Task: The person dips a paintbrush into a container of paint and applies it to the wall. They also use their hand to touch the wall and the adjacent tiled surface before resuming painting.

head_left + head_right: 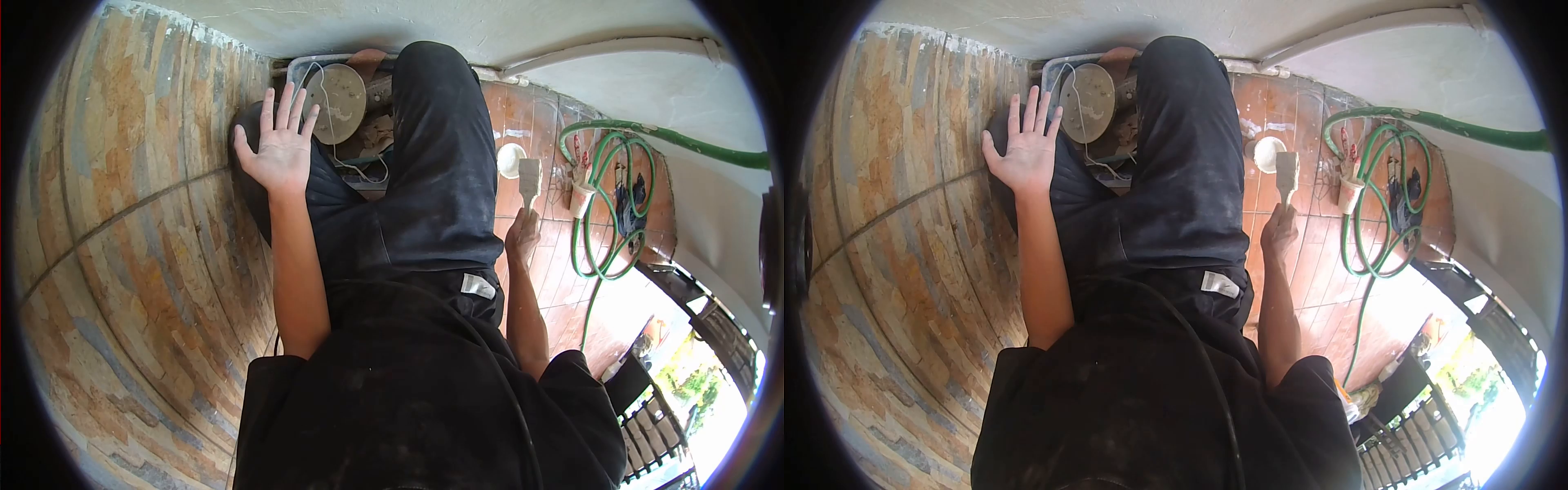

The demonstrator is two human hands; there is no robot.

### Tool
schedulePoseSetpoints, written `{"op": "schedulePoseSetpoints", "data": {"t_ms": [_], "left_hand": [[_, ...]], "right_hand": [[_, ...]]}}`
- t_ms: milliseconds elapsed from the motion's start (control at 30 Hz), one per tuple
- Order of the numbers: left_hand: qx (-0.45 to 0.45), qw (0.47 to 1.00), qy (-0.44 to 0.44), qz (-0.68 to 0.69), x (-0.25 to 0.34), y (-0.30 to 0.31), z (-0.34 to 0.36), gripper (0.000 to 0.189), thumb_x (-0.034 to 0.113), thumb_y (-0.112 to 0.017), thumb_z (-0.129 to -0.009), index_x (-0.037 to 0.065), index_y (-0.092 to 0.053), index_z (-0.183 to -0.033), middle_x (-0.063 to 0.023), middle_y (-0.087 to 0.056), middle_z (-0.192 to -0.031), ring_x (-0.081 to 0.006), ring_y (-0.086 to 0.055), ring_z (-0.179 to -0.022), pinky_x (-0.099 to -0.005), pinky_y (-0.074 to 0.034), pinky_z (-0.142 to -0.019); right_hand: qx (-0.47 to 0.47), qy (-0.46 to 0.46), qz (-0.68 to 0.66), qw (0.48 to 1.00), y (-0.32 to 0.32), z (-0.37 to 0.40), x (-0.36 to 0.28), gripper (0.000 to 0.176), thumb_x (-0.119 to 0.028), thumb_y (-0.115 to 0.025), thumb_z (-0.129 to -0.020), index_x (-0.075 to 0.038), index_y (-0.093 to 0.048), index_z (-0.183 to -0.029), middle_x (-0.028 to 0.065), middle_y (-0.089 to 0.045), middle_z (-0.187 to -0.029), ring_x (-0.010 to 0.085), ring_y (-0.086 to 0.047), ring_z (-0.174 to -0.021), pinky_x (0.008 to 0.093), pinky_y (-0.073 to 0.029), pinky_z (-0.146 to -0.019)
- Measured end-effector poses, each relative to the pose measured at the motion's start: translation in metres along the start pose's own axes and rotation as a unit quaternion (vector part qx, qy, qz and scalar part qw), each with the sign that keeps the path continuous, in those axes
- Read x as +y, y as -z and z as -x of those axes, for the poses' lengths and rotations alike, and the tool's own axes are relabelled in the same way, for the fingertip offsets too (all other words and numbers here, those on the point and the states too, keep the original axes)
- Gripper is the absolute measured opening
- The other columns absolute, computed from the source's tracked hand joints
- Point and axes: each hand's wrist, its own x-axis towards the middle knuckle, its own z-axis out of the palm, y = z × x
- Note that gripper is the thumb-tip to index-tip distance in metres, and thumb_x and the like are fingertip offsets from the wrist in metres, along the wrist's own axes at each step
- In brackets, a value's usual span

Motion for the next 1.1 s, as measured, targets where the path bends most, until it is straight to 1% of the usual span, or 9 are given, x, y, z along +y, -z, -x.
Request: {"op": "schedulePoseSetpoints", "data": {"t_ms": [133, 233, 500, 533, 600, 700, 900, 1033, 1100], "left_hand": [[-0.001, 1.000, 0.001, 0.000, 0.000, -0.001, 0.001, 0.081, 0.054, -0.039, -0.085, 0.000, -0.020, -0.141, -0.0265, -0.023, -0.144, -0.0376, -0.020, -0.136, -0.0549, -0.014, -0.109], [0.002, 1.000, -0.001, -0.001, 0.000, -0.001, 0.001, 0.081, 0.055, -0.039, -0.085, 0.000, -0.020, -0.141, -0.0265, -0.024, -0.144, -0.0376, -0.020, -0.136, -0.0550, -0.015, -0.109], [0.003, 1.000, 0.000, -0.001, 0.000, -0.002, 0.001, 0.080, 0.055, -0.038, -0.086, 0.000, -0.020, -0.141, -0.0263, -0.023, -0.144, -0.0375, -0.019, -0.136, -0.0551, -0.014, -0.109], [0.004, 1.000, 0.000, -0.002, 0.000, -0.001, 0.001, 0.080, 0.055, -0.038, -0.086, 0.000, -0.020, -0.141, -0.0263, -0.023, -0.144, -0.0375, -0.019, -0.136, -0.0551, -0.014, -0.109], [0.002, 1.000, 0.000, 0.003, 0.000, -0.001, 0.001, 0.080, 0.054, -0.038, -0.086, 0.000, -0.020, -0.141, -0.0263, -0.023, -0.144, -0.0376, -0.019, -0.136, -0.0550, -0.014, -0.109], [-0.001, 1.000, -0.002, 0.004, 0.000, 0.000, 0.001, 0.080, 0.055, -0.038, -0.086, 0.000, -0.020, -0.141, -0.0263, -0.023, -0.144, -0.0375, -0.019, -0.136, -0.0548, -0.014, -0.109], [0.001, 1.000, -0.002, 0.003, 0.000, -0.002, 0.001, 0.080, 0.055, -0.037, -0.086, 0.000, -0.019, -0.142, -0.0263, -0.023, -0.144, -0.0375, -0.019, -0.136, -0.0543, -0.013, -0.110], [-0.001, 1.000, -0.006, 0.004, 0.000, -0.002, 0.001, 0.080, 0.055, -0.037, -0.086, 0.000, -0.019, -0.142, -0.0263, -0.023, -0.144, -0.0375, -0.019, -0.136, -0.0543, -0.013, -0.110], [0.002, 1.000, -0.002, 0.006, 0.001, -0.001, 0.002, 0.080, 0.055, -0.037, -0.086, 0.000, -0.019, -0.142, -0.0263, -0.023, -0.144, -0.0374, -0.019, -0.136, -0.0543, -0.013, -0.110]], "right_hand": [[0.020, 0.024, 0.026, 0.999, -0.004, -0.004, 0.007, 0.024, -0.024, -0.046, -0.093, -0.002, -0.053, -0.100, 0.0254, -0.059, -0.077, 0.0419, -0.059, -0.071, 0.0481, -0.043, -0.059], [-0.039, 0.040, 0.058, 0.997, -0.004, -0.007, 0.009, 0.017, -0.018, -0.047, -0.093, -0.003, -0.053, -0.098, 0.0225, -0.057, -0.070, 0.0432, -0.057, -0.064, 0.0484, -0.042, -0.054], [0.054, 0.098, 0.033, 0.993, -0.003, -0.008, 0.016, 0.016, -0.017, -0.047, -0.093, -0.004, -0.053, -0.100, 0.0227, -0.058, -0.069, 0.0415, -0.059, -0.063, 0.0468, -0.043, -0.052], [0.053, 0.098, 0.032, 0.993, -0.004, -0.011, 0.017, 0.016, -0.017, -0.047, -0.093, -0.004, -0.053, -0.100, 0.0227, -0.058, -0.069, 0.0415, -0.059, -0.063, 0.0468, -0.043, -0.052], [-0.053, 0.036, 0.065, 0.996, -0.001, -0.016, 0.020, 0.015, -0.016, -0.047, -0.093, -0.003, -0.053, -0.099, 0.0225, -0.058, -0.073, 0.0403, -0.059, -0.064, 0.0455, -0.043, -0.052], [0.003, 0.054, 0.017, 0.998, -0.004, -0.014, 0.020, 0.018, -0.019, -0.047, -0.093, -0.003, -0.054, -0.099, 0.0228, -0.058, -0.069, 0.0422, -0.059, -0.064, 0.0459, -0.042, -0.052], [0.011, 0.061, 0.011, 0.998, -0.002, -0.012, 0.019, 0.018, -0.018, -0.047, -0.094, -0.003, -0.054, -0.099, 0.0234, -0.058, -0.071, 0.0423, -0.058, -0.065, 0.0459, -0.042, -0.052], [-0.048, 0.057, 0.045, 0.996, -0.001, -0.012, 0.021, 0.018, -0.018, -0.047, -0.094, -0.002, -0.053, -0.100, 0.0240, -0.057, -0.072, 0.0427, -0.057, -0.065, 0.0464, -0.042, -0.052], [0.018, 0.061, 0.019, 0.998, -0.001, -0.009, 0.019, 0.018, -0.017, -0.047, -0.093, -0.002, -0.052, -0.102, 0.0242, -0.057, -0.072, 0.0434, -0.057, -0.065, 0.0473, -0.042, -0.053]]}}
